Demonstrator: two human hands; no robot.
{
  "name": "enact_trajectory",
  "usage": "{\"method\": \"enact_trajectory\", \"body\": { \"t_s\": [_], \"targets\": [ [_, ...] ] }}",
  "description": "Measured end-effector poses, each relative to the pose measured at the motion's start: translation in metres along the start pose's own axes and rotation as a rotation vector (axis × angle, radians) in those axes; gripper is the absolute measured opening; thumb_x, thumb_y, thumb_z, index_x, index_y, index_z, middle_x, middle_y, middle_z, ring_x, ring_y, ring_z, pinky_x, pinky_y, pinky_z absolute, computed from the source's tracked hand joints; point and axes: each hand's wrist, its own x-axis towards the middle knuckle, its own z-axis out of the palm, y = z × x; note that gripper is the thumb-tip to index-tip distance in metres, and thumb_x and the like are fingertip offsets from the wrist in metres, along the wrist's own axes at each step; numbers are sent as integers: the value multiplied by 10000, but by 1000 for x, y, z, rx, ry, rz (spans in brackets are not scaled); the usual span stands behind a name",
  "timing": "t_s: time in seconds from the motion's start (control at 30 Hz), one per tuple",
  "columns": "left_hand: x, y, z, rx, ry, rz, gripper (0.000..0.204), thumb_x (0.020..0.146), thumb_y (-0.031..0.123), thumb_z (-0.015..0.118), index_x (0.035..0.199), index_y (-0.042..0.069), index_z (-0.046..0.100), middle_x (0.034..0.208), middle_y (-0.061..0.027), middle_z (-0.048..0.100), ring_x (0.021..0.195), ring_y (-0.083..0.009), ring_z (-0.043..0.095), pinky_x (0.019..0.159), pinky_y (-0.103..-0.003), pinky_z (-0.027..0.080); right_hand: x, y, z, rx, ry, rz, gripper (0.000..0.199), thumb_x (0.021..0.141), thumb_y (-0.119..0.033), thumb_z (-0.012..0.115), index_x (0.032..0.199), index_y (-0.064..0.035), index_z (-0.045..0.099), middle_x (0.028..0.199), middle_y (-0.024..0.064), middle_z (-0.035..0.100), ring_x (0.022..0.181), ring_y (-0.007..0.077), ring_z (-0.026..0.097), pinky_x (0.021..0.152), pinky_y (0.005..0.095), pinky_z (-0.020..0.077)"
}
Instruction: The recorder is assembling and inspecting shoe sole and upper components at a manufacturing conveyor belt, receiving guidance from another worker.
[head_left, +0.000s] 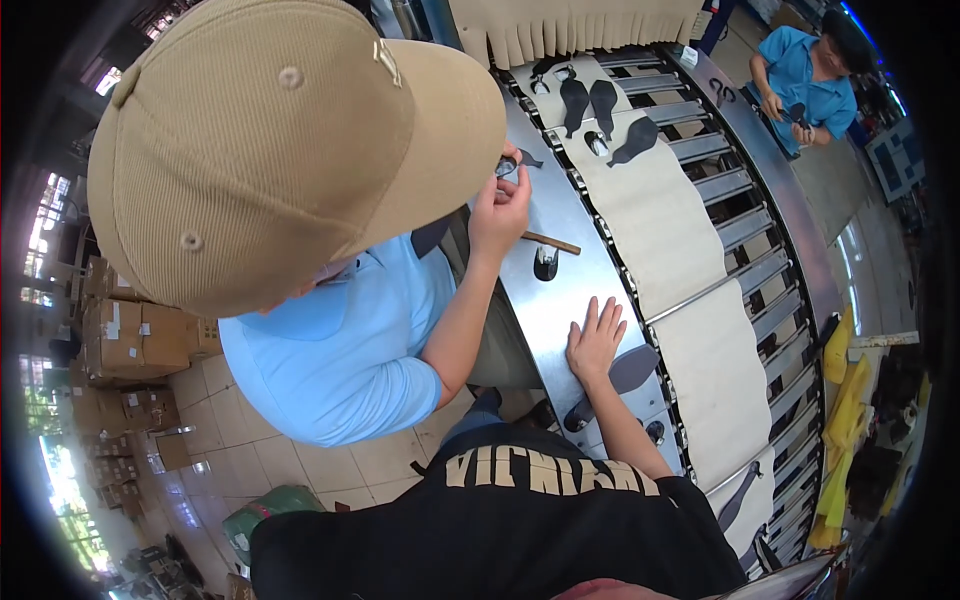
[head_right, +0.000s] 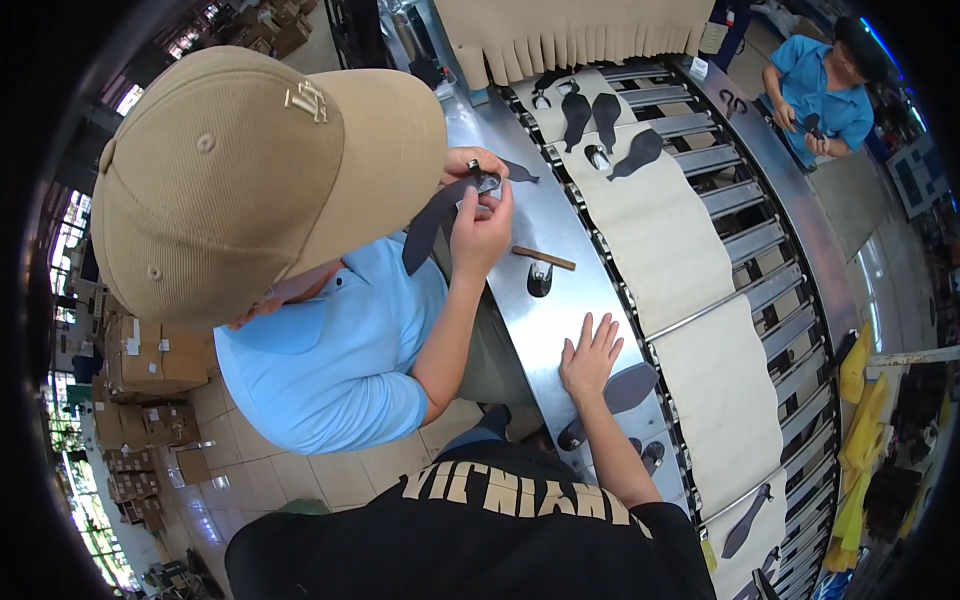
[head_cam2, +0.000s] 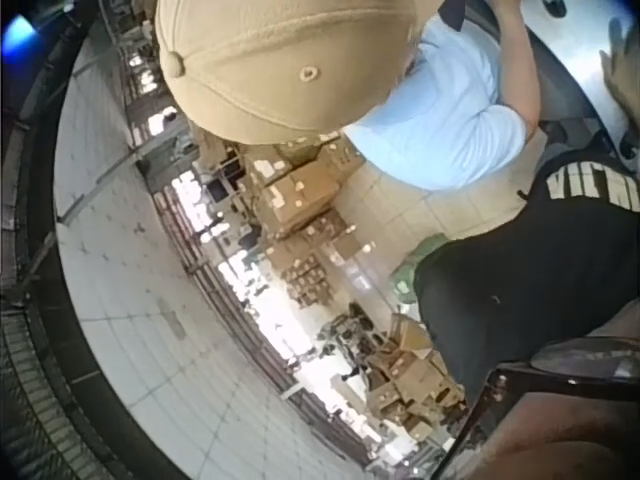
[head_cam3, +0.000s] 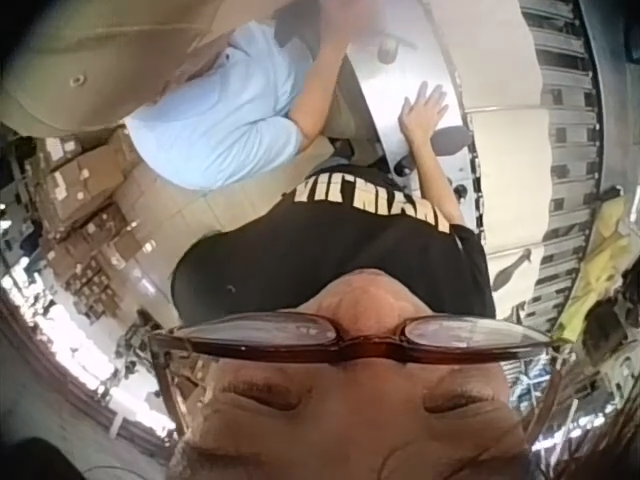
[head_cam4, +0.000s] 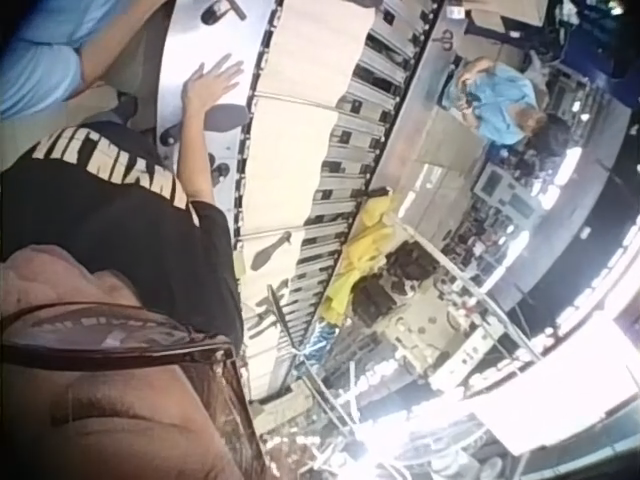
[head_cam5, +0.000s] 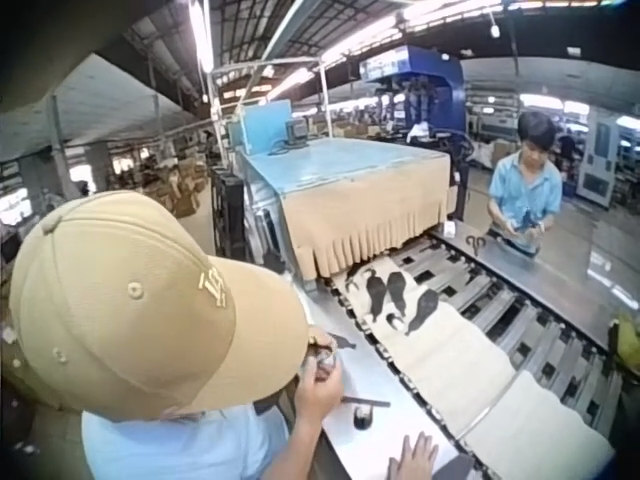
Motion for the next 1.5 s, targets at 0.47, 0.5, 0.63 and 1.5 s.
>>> {"method": "enact_trajectory", "body": {
  "t_s": [0.47,0.5,0.63,1.5],
  "targets": [
    [-13,-1,16,-40,-46,42,329,888,235,523,1112,26,645,1075,-225,644,1018,-393,613,830,-439,489,0,-1,3,9,22,-6,677,891,-341,541,1459,-48,318,1514,276,213,1407,453,178,1118,584,152],
    [-14,-1,17,-43,-49,44,329,888,234,523,1112,26,645,1075,-225,644,1017,-393,614,829,-439,489,-1,-2,3,11,18,-6,677,890,-339,542,1459,-48,318,1512,277,214,1407,454,178,1116,585,154],
    [-13,1,18,-55,-62,59,328,887,233,524,1112,27,645,1071,-225,645,1014,-394,614,827,-440,489,0,-3,3,7,19,-5,676,888,-337,544,1458,-49,321,1510,279,218,1406,454,178,1114,587,157],
    [-2,15,-4,-81,-110,169,322,883,223,524,1110,27,642,1050,-227,647,992,-398,619,813,-446,489,4,-5,1,30,27,-4,667,890,-320,554,1455,-53,322,1512,267,226,1409,447,178,1128,568,132]
  ]
}}
